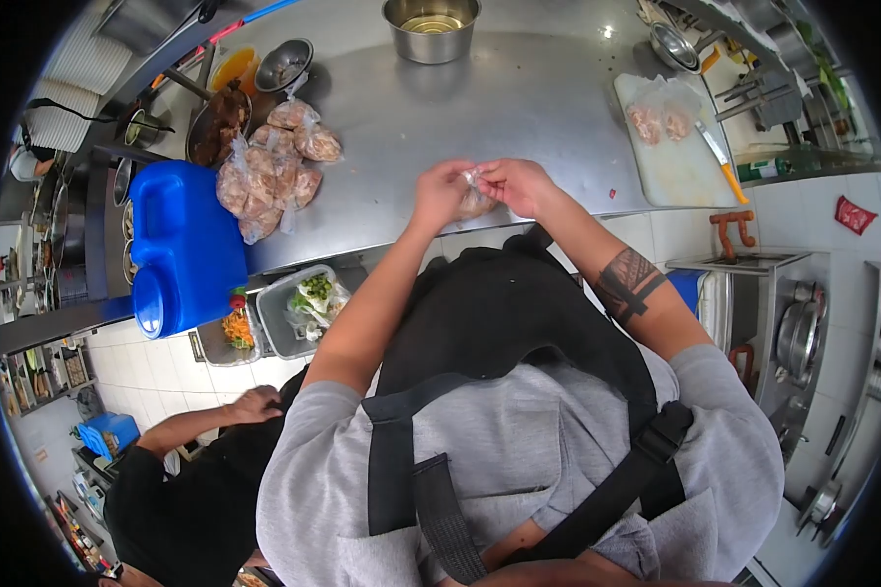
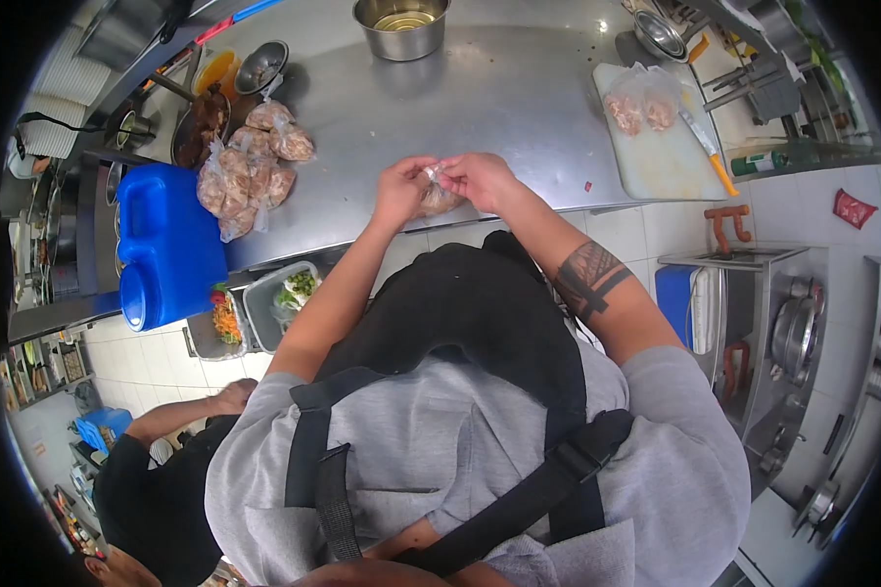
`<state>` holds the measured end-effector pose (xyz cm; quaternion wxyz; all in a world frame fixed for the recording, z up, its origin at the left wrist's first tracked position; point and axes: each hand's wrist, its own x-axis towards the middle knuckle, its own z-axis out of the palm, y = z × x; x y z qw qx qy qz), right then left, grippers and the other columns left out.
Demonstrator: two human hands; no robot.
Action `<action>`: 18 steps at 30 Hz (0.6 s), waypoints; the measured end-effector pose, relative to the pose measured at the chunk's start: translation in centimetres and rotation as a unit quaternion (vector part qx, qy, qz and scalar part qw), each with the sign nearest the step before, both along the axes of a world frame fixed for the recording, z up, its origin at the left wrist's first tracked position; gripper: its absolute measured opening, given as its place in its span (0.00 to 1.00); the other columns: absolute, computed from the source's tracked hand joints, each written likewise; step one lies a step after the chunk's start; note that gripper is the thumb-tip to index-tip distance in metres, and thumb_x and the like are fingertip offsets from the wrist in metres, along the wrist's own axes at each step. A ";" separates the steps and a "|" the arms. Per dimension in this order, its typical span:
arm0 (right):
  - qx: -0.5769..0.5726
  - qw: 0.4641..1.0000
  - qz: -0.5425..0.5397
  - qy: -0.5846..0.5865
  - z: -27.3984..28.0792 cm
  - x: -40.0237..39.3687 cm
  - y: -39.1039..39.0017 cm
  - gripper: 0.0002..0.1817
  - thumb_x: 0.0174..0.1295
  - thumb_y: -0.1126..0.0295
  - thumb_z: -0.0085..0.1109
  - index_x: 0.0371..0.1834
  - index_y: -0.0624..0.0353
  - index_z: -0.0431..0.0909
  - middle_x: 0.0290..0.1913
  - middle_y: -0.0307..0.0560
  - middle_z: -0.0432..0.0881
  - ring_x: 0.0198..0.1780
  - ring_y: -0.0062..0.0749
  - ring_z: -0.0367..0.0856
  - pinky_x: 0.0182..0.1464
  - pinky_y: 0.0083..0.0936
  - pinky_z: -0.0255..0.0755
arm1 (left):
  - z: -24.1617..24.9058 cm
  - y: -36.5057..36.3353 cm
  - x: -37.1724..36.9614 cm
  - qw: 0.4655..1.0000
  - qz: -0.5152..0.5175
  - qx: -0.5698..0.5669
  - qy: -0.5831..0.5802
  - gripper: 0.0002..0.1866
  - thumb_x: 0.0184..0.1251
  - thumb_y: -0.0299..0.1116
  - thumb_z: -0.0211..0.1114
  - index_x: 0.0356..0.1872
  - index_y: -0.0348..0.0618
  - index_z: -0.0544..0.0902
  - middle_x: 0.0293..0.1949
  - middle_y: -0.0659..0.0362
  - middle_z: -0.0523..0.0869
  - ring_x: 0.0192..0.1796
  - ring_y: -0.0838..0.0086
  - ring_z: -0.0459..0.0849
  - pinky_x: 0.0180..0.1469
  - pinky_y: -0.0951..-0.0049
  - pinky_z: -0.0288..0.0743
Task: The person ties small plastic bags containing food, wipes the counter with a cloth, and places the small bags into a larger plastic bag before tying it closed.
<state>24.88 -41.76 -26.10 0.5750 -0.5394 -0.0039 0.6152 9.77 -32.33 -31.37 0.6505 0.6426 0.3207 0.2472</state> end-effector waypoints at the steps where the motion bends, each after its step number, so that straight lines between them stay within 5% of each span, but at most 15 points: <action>1: -0.009 1.000 -0.007 -0.013 0.1 -0.3 0.0 0.09 0.67 0.83 0.61 0.49 0.74 0.79 0.44 0.52 0.83 0.42 0.34 0.84 0.47 0.25 0.85 | 0.1 -0.1 -0.1 1.000 0.005 -0.031 0.002 0.09 0.72 0.21 0.65 0.50 0.34 0.87 0.41 0.58 0.90 0.42 0.78 0.87 0.46 0.74 0.82; 9: 0.091 0.976 0.045 -0.191 -0.6 -2.9 -0.1 0.13 0.61 0.79 0.67 0.49 0.71 0.83 0.43 0.52 0.87 0.40 0.30 0.85 0.44 0.27 0.80 | 1.8 -0.4 0.1 0.979 0.088 -0.181 0.004 0.08 0.73 0.22 0.63 0.48 0.33 0.87 0.41 0.56 0.89 0.41 0.75 0.86 0.44 0.74 0.81; 11: 0.049 0.916 0.087 -0.389 -0.8 -3.2 -0.2 0.11 0.61 0.77 0.67 0.46 0.68 0.86 0.40 0.49 0.89 0.36 0.26 0.85 0.40 0.24 0.79 | 2.0 -0.7 -0.2 0.972 0.081 -0.222 0.011 0.08 0.73 0.21 0.63 0.48 0.30 0.86 0.42 0.54 0.88 0.42 0.73 0.87 0.45 0.73 0.82; 18: 0.028 0.960 0.014 -0.279 -0.8 -2.6 0.1 0.08 0.63 0.76 0.66 0.43 0.68 0.87 0.34 0.47 0.87 0.30 0.25 0.83 0.34 0.22 0.78 | 2.0 -1.9 -0.8 0.963 0.066 -0.251 -0.067 0.08 0.74 0.21 0.62 0.47 0.26 0.85 0.44 0.52 0.89 0.44 0.73 0.87 0.48 0.71 0.83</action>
